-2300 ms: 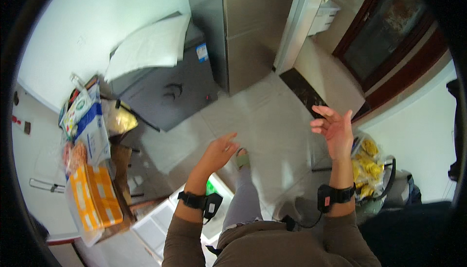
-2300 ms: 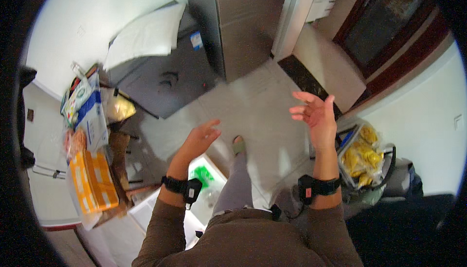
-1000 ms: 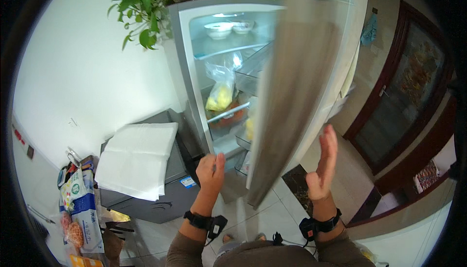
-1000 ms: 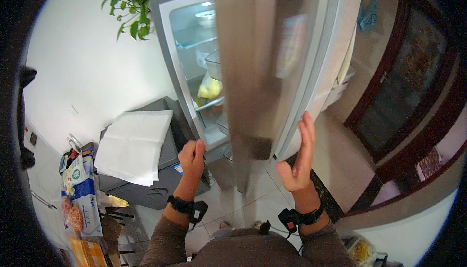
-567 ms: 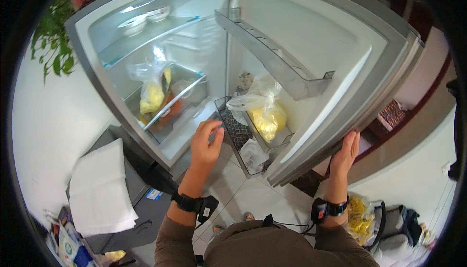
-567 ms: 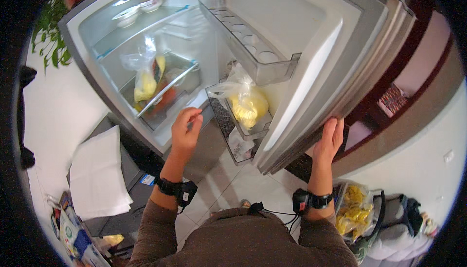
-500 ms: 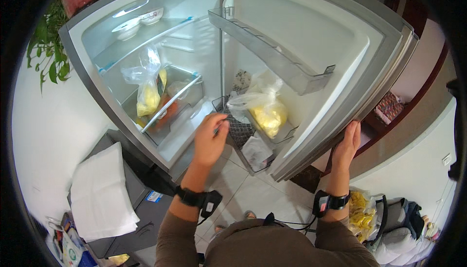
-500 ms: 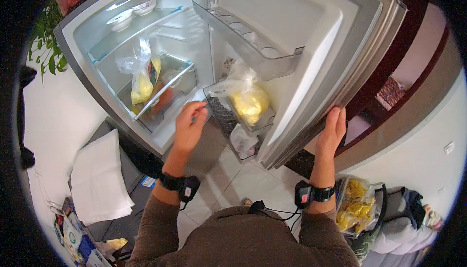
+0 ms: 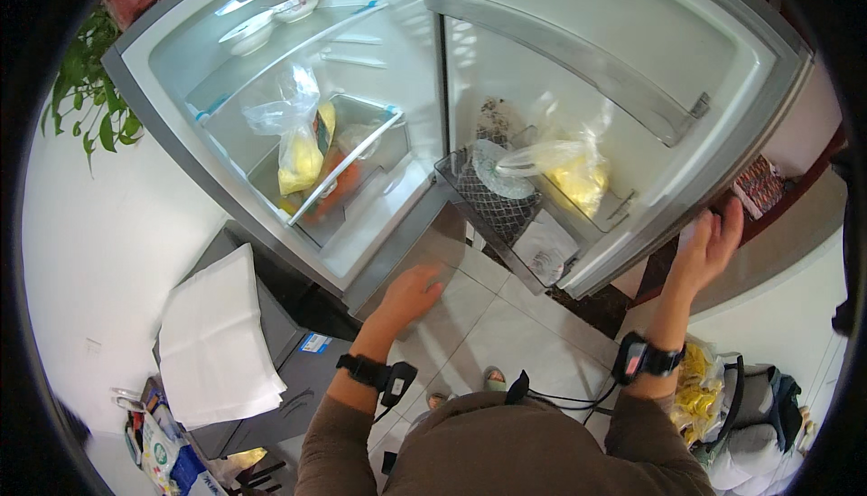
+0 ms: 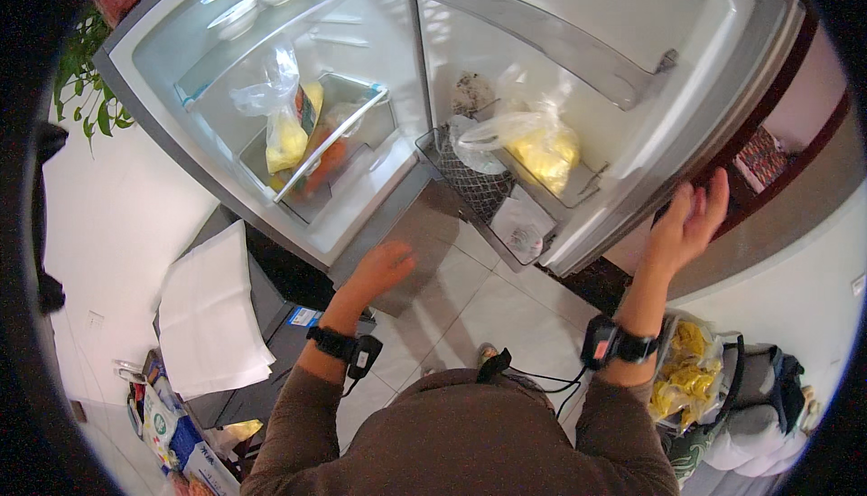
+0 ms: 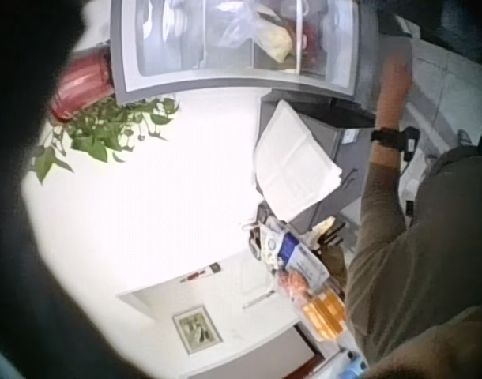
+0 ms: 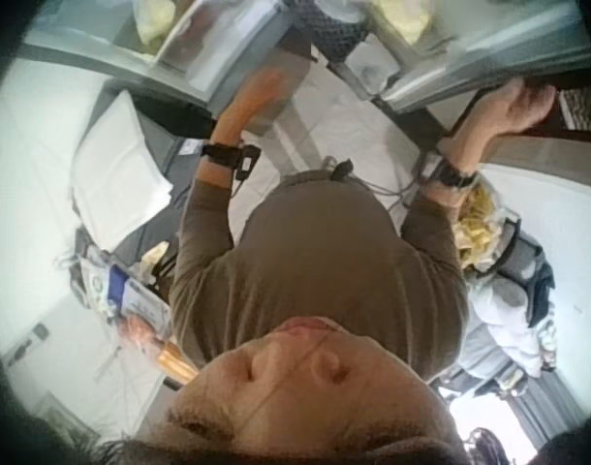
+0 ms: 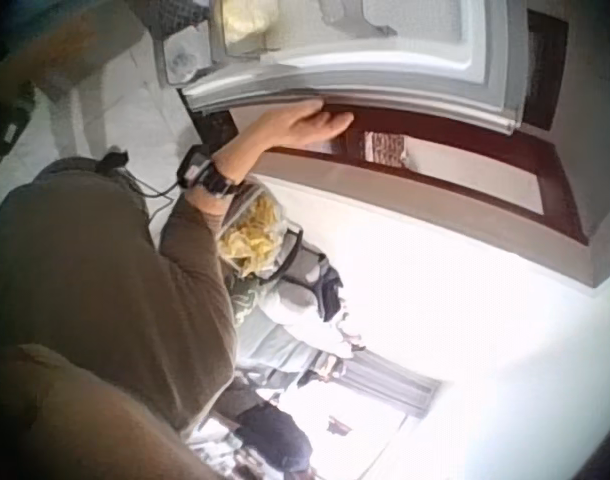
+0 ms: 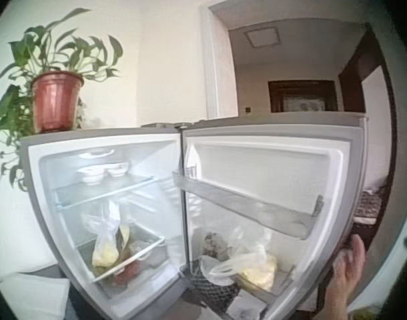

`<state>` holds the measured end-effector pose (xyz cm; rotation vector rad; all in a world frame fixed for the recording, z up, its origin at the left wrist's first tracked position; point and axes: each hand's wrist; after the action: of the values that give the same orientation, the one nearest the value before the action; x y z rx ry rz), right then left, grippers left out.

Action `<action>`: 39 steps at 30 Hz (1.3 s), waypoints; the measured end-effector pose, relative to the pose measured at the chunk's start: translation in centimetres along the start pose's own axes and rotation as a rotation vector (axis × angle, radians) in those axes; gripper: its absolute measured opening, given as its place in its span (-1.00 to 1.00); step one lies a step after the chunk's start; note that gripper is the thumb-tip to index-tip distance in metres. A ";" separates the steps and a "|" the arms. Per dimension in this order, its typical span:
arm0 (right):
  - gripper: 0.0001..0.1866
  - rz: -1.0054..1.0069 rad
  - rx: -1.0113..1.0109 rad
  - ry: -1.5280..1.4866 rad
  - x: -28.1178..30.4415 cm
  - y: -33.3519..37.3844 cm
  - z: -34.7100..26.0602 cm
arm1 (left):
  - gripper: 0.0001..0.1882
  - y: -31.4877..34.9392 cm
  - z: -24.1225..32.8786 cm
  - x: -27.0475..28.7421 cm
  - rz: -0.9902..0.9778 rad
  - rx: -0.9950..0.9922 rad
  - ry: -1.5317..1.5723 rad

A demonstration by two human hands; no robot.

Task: The person retrieves a plastic bag of food from the refrigerator, places it on a table, and repacks its contents into smaller bags. They then place the repacked items into a cooler box and later transfer a container of dark seeds into a small plastic container.

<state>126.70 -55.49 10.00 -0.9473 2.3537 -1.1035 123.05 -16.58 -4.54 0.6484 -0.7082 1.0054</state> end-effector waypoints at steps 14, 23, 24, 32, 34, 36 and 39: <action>-0.33 -1.489 -1.515 -1.062 -32.1 25.3 1.7 | -0.42 4.3 -7.7 0.8 0.250 0.232 0.248; -0.21 -0.996 -1.956 -1.266 -49.8 33.1 6.8 | -0.46 3.4 -8.6 5.3 0.397 0.466 0.348; -0.26 -1.026 -1.944 -1.281 -50.1 33.5 6.9 | -0.47 2.6 -8.7 5.7 0.424 0.460 0.374; -0.43 -1.095 -1.921 -1.158 -41.7 32.2 7.2 | -0.70 -5.7 -10.3 11.1 0.551 0.289 0.093; -0.47 -1.098 -1.971 -1.143 -39.2 31.3 7.6 | -0.72 -7.9 -11.2 12.0 0.546 0.279 0.113; -0.49 -1.138 -1.973 -1.175 -37.3 30.6 8.0 | -0.76 -11.1 -12.1 12.3 0.575 0.275 0.062; -0.52 -1.144 -1.969 -1.253 -35.6 30.2 8.6 | -0.79 -15.9 -13.1 11.9 0.540 0.309 0.127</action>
<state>144.14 -20.70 -17.22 -2.3564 0.8671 1.7989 144.71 -6.72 -5.71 0.6660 -0.6327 1.6638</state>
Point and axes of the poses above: each hand's wrist, its own y-axis away from the middle knuckle, its own x-axis out of the back of the hand, z = x × y, and after that the axes turned 14 degrees about -z, right-handed
